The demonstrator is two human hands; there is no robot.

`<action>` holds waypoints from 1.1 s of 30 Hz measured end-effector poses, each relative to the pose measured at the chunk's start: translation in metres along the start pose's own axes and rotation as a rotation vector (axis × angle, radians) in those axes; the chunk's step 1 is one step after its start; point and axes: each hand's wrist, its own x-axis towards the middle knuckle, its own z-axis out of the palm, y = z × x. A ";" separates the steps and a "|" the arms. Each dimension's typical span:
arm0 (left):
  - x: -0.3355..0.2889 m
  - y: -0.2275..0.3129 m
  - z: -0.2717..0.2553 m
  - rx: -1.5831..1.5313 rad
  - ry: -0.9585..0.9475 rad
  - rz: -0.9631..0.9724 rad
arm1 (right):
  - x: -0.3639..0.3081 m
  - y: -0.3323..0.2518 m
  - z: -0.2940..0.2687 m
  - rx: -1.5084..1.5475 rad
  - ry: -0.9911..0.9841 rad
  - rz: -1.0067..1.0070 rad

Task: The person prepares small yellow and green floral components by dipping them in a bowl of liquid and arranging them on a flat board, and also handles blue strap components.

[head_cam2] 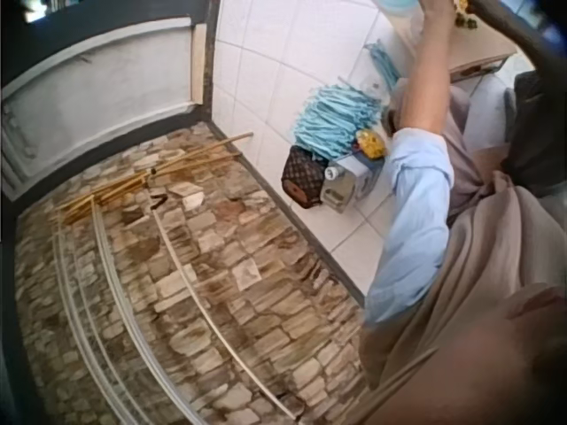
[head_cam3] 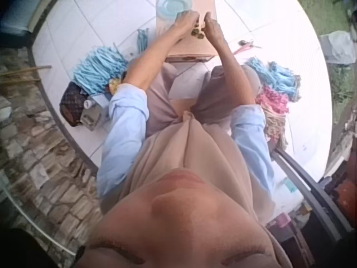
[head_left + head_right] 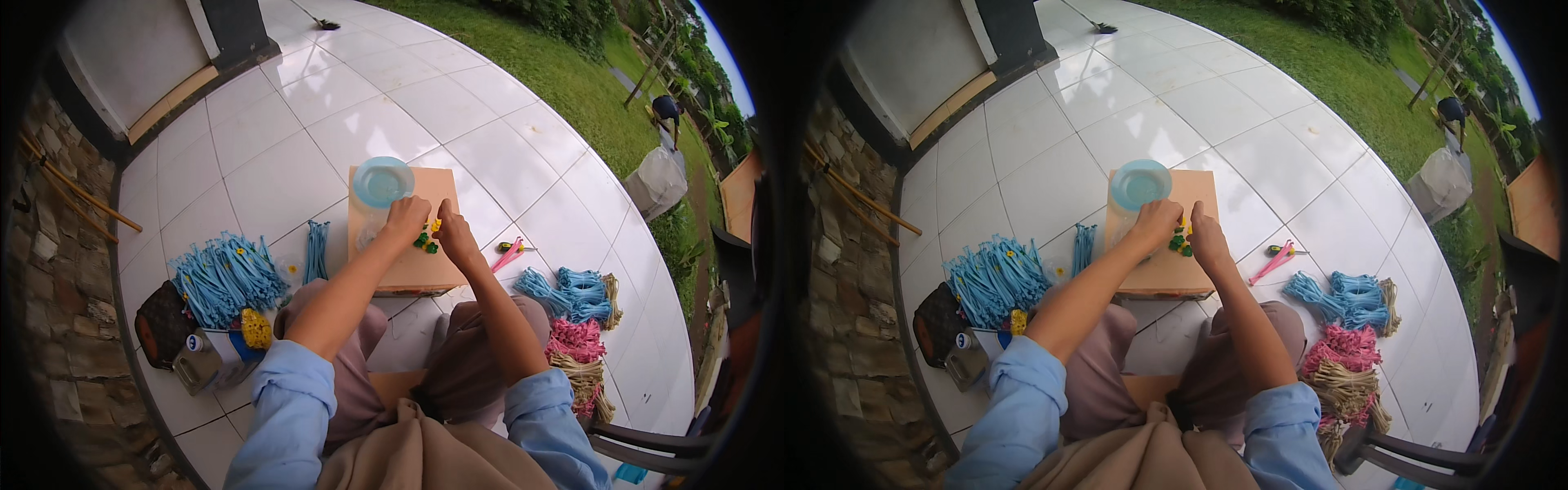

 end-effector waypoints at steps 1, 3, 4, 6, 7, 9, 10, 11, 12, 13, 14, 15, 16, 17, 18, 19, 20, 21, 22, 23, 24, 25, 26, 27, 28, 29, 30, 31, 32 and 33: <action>-0.001 -0.004 0.002 -0.002 0.002 -0.009 | 0.003 0.002 0.002 0.060 -0.018 0.048; 0.000 -0.006 -0.015 -0.101 0.102 0.017 | 0.007 -0.002 -0.011 0.085 0.031 0.051; 0.000 -0.010 -0.027 -0.098 0.102 0.006 | 0.009 -0.009 -0.019 0.113 0.086 0.054; -0.003 -0.019 -0.063 -0.386 0.294 -0.019 | 0.011 -0.027 -0.039 0.268 0.167 0.022; -0.009 -0.029 -0.078 -0.485 0.253 -0.068 | 0.010 -0.042 -0.046 0.352 0.163 0.003; -0.024 -0.049 -0.100 -0.630 0.098 -0.203 | 0.011 -0.059 -0.041 0.445 0.152 -0.014; -0.029 -0.056 -0.099 -0.625 0.094 -0.214 | 0.011 -0.065 -0.033 0.536 0.093 -0.075; -0.034 -0.063 -0.095 -0.594 -0.072 -0.250 | 0.012 -0.072 -0.027 0.624 0.034 -0.140; -0.039 -0.068 -0.090 -0.563 -0.238 -0.285 | 0.012 -0.076 -0.019 0.612 -0.025 -0.187; -0.042 -0.069 -0.082 -0.491 -0.343 -0.265 | 0.012 -0.076 -0.008 0.549 -0.080 -0.215; -0.043 -0.067 -0.073 -0.373 -0.403 -0.232 | 0.013 -0.074 0.002 0.483 -0.131 -0.246; -0.045 -0.068 -0.063 -0.300 -0.454 -0.252 | 0.013 -0.074 0.012 0.436 -0.215 -0.196; -0.046 -0.070 -0.055 -0.226 -0.506 -0.273 | 0.013 -0.073 0.021 0.444 -0.217 -0.206; -0.045 -0.064 -0.053 -0.228 -0.509 -0.275 | 0.011 -0.067 0.030 0.265 -0.165 -0.225; -0.041 -0.053 -0.053 -0.160 -0.497 -0.279 | 0.010 -0.055 0.036 0.072 -0.110 -0.237; -0.038 -0.041 -0.053 -0.093 -0.483 -0.282 | 0.012 -0.043 0.046 0.091 0.042 -0.356; -0.041 -0.038 -0.049 -0.097 -0.483 -0.290 | 0.012 -0.047 0.047 0.092 0.035 -0.361; -0.044 -0.035 -0.045 -0.041 -0.433 -0.309 | 0.011 -0.051 0.048 0.133 -0.042 -0.274; -0.045 -0.033 -0.043 0.016 -0.383 -0.327 | 0.010 -0.056 0.048 0.173 -0.118 -0.186; -0.042 -0.031 -0.043 0.012 -0.381 -0.328 | 0.009 -0.054 0.051 0.169 -0.120 -0.188; -0.039 -0.030 -0.043 -0.007 -0.419 -0.344 | 0.008 -0.051 0.054 0.126 -0.045 -0.236; -0.037 -0.030 -0.043 -0.026 -0.457 -0.360 | 0.007 -0.049 0.056 0.083 0.031 -0.284; -0.037 -0.035 -0.043 -0.020 -0.458 -0.367 | 0.008 -0.051 0.058 0.091 0.031 -0.288; -0.037 -0.041 -0.043 -0.049 -0.490 -0.355 | 0.009 -0.053 0.057 0.079 0.012 -0.277; -0.039 -0.046 -0.042 -0.078 -0.522 -0.343 | 0.011 -0.055 0.057 0.067 -0.007 -0.267; -0.038 -0.047 -0.042 -0.077 -0.520 -0.342 | 0.012 -0.053 0.057 0.066 -0.005 -0.268; -0.038 -0.048 -0.042 -0.096 -0.525 -0.331 | 0.014 -0.051 0.056 0.099 -0.001 -0.193; -0.038 -0.049 -0.042 -0.115 -0.530 -0.319 | 0.016 -0.049 0.055 0.131 0.004 -0.117; -0.038 -0.050 -0.042 -0.113 -0.526 -0.320 | 0.017 -0.047 0.053 0.131 0.006 -0.121; -0.038 -0.051 -0.041 -0.101 -0.515 -0.287 | 0.018 -0.045 0.050 0.248 0.056 -0.092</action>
